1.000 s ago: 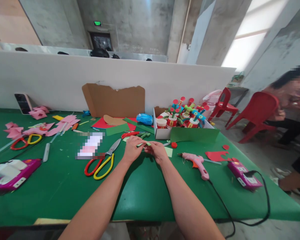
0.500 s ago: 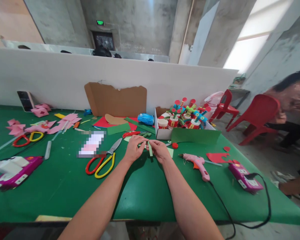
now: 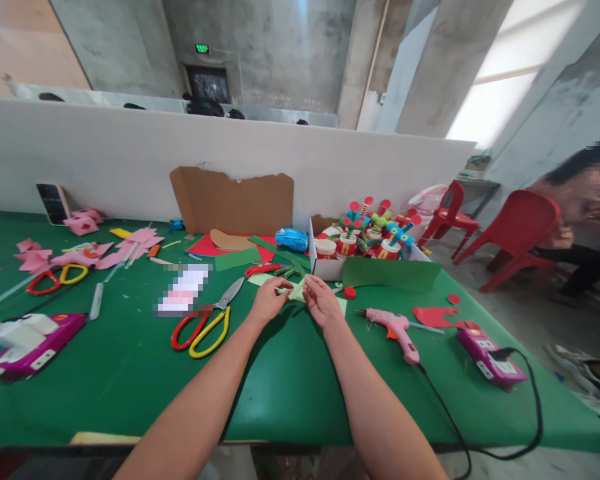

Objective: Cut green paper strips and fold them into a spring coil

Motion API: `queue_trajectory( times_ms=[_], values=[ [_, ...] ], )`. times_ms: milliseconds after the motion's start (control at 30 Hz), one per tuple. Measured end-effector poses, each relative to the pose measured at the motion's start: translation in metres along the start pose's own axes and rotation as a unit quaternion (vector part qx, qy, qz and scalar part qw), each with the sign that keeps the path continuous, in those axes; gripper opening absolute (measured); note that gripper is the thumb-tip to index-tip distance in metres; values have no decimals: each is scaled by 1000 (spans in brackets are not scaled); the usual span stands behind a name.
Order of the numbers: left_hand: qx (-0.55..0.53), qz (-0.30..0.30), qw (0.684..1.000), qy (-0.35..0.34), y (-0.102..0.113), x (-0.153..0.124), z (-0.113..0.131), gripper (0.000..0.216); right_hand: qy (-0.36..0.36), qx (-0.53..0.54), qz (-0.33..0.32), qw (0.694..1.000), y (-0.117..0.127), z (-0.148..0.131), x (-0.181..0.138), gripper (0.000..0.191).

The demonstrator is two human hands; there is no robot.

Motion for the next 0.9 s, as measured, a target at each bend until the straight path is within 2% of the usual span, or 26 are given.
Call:
queue_trajectory(
  times_ms=[133,233,333,433,733,900],
  values=[
    [-22,-49,999,-7,-7,-2,8,19,-5,16,-13,1000,-1,2,-1,23],
    [-55,-61,996,23,-7,-3,5,28,-14,-1,-8,1000,0,4,-2,26],
    [-109,-54,991,57,-7,-3,0,35,-17,-31,-20,999,-3,8,-2,27],
    [-149,-45,986,58,-7,-4,-1,35,-8,-53,-29,998,-6,10,-2,29],
    [-173,-36,982,61,-4,-6,4,34,-7,-93,-28,995,-6,11,-2,29],
    [-204,-35,976,73,-4,-6,5,32,-15,-80,-39,996,-6,11,-2,28]
  ],
)
Point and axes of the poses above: each hand's wrist, its own x-axis towards the middle knuckle, its own y-axis out of the back of the hand, z = x × y, the point moved 6 cm from there along x, towards the middle knuckle, and after that the axes turned 5 degrees about -z, right-handed, at the moved point
